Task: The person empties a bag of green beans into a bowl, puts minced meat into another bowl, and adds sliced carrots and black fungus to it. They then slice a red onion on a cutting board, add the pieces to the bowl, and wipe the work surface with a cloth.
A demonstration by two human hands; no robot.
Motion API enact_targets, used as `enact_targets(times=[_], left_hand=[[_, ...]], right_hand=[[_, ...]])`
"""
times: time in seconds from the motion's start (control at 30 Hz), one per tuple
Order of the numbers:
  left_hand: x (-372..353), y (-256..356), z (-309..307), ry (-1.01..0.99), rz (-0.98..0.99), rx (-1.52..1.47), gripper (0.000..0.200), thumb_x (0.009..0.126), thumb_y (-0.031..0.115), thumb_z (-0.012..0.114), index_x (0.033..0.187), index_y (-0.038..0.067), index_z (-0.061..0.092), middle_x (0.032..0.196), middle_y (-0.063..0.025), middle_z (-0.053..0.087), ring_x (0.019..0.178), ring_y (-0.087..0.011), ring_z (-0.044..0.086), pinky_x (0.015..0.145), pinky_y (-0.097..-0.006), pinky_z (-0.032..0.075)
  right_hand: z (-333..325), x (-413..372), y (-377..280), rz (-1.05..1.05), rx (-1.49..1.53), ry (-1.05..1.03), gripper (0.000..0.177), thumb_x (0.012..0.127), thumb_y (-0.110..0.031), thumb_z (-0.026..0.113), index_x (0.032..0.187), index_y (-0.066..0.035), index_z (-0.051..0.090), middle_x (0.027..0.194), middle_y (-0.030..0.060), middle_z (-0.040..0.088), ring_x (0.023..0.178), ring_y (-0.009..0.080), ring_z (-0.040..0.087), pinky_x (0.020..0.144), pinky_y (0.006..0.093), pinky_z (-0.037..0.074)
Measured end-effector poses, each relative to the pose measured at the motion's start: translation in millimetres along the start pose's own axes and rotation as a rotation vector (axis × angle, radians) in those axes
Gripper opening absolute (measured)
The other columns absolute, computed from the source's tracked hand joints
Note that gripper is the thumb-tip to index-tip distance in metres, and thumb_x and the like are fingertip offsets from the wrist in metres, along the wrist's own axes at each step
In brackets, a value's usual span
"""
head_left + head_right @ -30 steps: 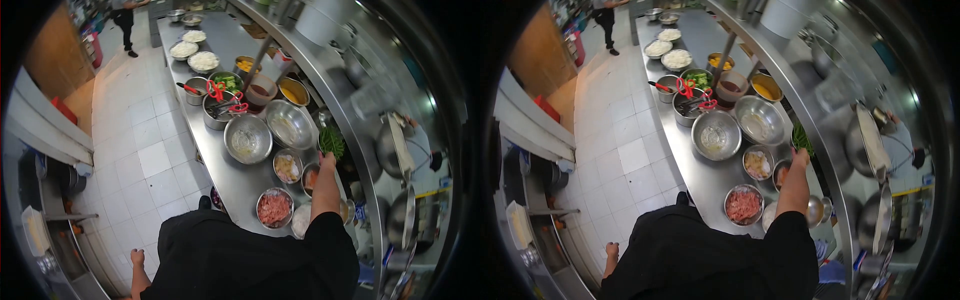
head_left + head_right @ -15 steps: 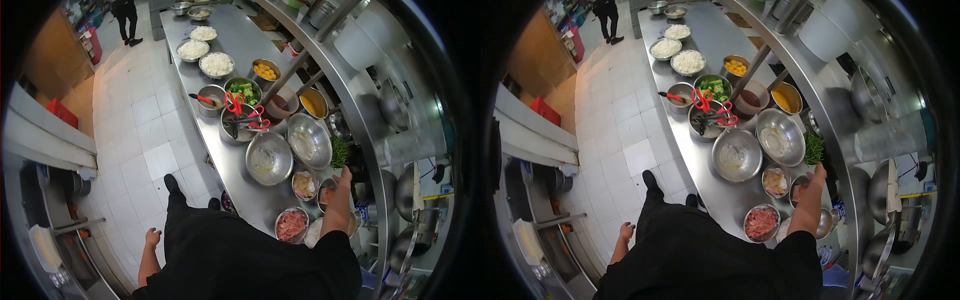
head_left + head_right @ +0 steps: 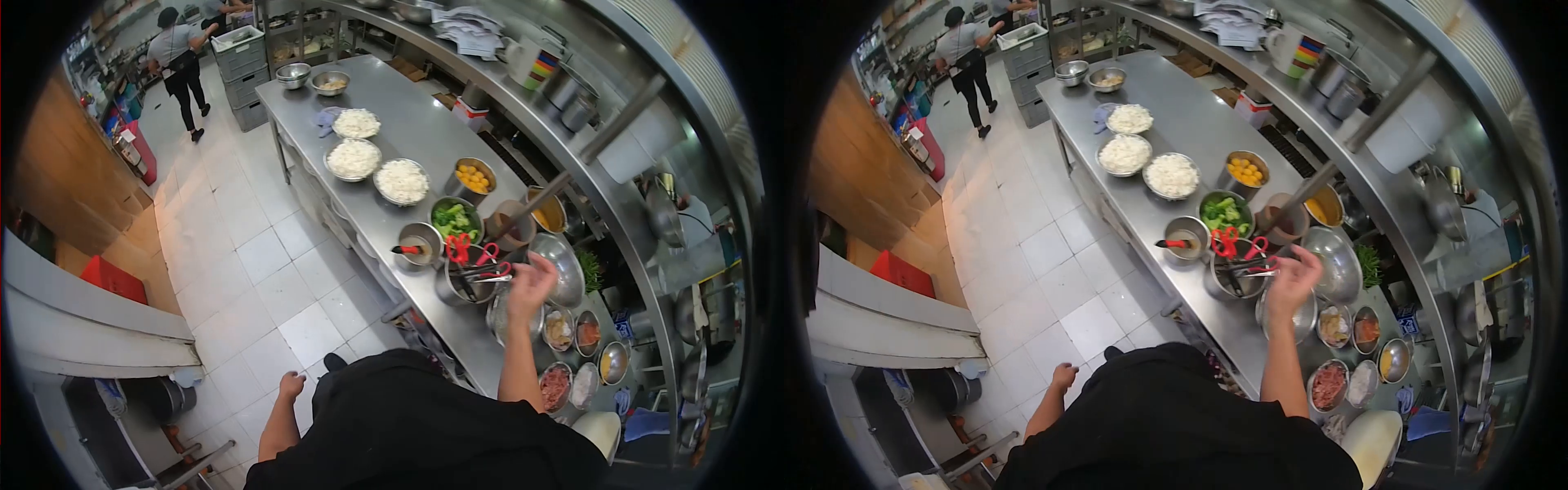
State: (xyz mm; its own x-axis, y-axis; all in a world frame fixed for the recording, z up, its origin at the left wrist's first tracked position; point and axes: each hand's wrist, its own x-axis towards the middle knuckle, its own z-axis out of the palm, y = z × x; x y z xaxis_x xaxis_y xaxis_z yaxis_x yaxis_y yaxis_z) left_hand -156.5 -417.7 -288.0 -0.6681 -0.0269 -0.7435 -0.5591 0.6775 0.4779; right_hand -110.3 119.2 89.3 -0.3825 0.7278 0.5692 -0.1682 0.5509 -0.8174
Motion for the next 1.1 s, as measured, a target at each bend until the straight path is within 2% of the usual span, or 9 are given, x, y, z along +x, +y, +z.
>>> enact_targets(times=[0.13, 0.23, 0.33, 0.63, 0.73, 0.8, 0.93, 1.0, 1.1], left_hand=[[24.7, 57.2, -55.6, 0.061, 0.116, 0.091, 0.054, 0.083, 0.024, 0.069, 0.128, -0.004, 0.059, 0.126, -0.0262, 0.062, 0.122, -0.0374, 0.057, 0.103, -0.0413, 0.046], [46.0, 86.3, -76.9, 0.110, 0.178, 0.029, 0.055, 0.081, 0.030, 0.070, 0.126, -0.001, 0.062, 0.120, -0.0236, 0.066, 0.115, -0.0357, 0.063, 0.099, -0.0408, 0.049], [68.1, 103.4, -94.2, 0.067, 0.182, -0.021, 0.054, 0.082, 0.029, 0.070, 0.127, 0.000, 0.061, 0.119, -0.0233, 0.067, 0.114, -0.0352, 0.063, 0.098, -0.0407, 0.049], [127.1, 30.1, -188.8, 0.073, -0.053, -0.014, 0.047, 0.080, 0.028, 0.068, 0.118, 0.000, 0.068, 0.112, -0.0227, 0.070, 0.103, -0.0358, 0.068, 0.090, -0.0425, 0.053], [129.0, 27.4, -231.6, -0.033, 0.089, 0.593, 0.037, 0.083, 0.031, 0.061, 0.103, 0.004, 0.074, 0.102, -0.0209, 0.072, 0.096, -0.0339, 0.070, 0.085, -0.0448, 0.054], [131.3, 28.0, -253.2, -0.072, 0.258, 0.858, 0.035, 0.084, 0.032, 0.059, 0.099, 0.005, 0.076, 0.100, -0.0206, 0.072, 0.096, -0.0334, 0.070, 0.084, -0.0449, 0.054], [158.4, 47.3, -272.7, 0.258, -0.074, -0.010, 0.031, 0.087, 0.025, 0.058, 0.104, 0.003, 0.073, 0.094, -0.0171, 0.072, 0.080, -0.0309, 0.069, 0.071, -0.0436, 0.054], [186.0, 64.7, -273.1, 0.234, -0.158, -0.218, 0.030, 0.088, 0.023, 0.059, 0.107, 0.002, 0.071, 0.092, -0.0152, 0.071, 0.076, -0.0274, 0.067, 0.066, -0.0400, 0.052], [213.2, 133.7, -292.7, 0.184, -0.145, -0.405, 0.031, 0.089, 0.020, 0.061, 0.112, 0.000, 0.068, 0.090, -0.0125, 0.070, 0.070, -0.0221, 0.064, 0.059, -0.0345, 0.050]], right_hand=[[113.2, -29.4, -62.7, -0.197, -0.172, -0.655, 0.033, 0.084, 0.004, 0.061, 0.116, -0.004, 0.058, 0.108, 0.0097, 0.065, 0.081, 0.0146, 0.066, 0.063, 0.0264, 0.053], [178.6, -42.4, -87.3, -0.312, -0.175, -0.891, 0.019, 0.083, -0.008, 0.065, 0.101, -0.005, 0.066, 0.095, 0.0125, 0.069, 0.076, 0.0253, 0.068, 0.069, 0.0359, 0.055], [231.7, -47.3, -80.7, -0.262, -0.221, -1.156, 0.019, 0.085, -0.012, 0.065, 0.102, -0.005, 0.068, 0.098, 0.0113, 0.069, 0.075, 0.0218, 0.069, 0.062, 0.0331, 0.054], [452.9, 8.9, -14.7, -0.407, -0.319, -1.453, 0.039, 0.088, -0.025, 0.062, 0.121, -0.004, 0.061, 0.107, 0.0171, 0.068, 0.097, 0.0339, 0.066, 0.084, 0.0452, 0.052], [568.2, 48.0, 36.0, -0.256, -0.361, -1.565, 0.060, 0.085, -0.031, 0.066, 0.132, 0.003, 0.053, 0.116, 0.0269, 0.063, 0.109, 0.0331, 0.063, 0.090, 0.0464, 0.051], [648.4, 73.7, 80.0, 0.039, -0.371, -1.552, 0.075, 0.082, -0.035, 0.068, 0.141, 0.004, 0.042, 0.127, 0.0345, 0.055, 0.114, 0.0378, 0.061, 0.095, 0.0478, 0.049], [747.4, 102.5, 133.2, 0.035, -0.882, -1.183, 0.085, 0.083, -0.033, 0.068, 0.148, 0.003, 0.029, 0.141, 0.0380, 0.041, 0.112, 0.0415, 0.062, 0.093, 0.0465, 0.052], [774.4, 111.7, 156.8, 0.503, -0.885, -0.695, 0.087, 0.084, -0.028, 0.065, 0.153, 0.000, 0.018, 0.149, 0.0363, 0.029, 0.121, 0.0503, 0.053, 0.100, 0.0510, 0.046], [784.8, 110.2, 155.4, 0.450, -0.794, -0.726, 0.074, 0.085, -0.029, 0.064, 0.146, -0.002, 0.033, 0.141, 0.0322, 0.040, 0.115, 0.0456, 0.058, 0.099, 0.0505, 0.048]])
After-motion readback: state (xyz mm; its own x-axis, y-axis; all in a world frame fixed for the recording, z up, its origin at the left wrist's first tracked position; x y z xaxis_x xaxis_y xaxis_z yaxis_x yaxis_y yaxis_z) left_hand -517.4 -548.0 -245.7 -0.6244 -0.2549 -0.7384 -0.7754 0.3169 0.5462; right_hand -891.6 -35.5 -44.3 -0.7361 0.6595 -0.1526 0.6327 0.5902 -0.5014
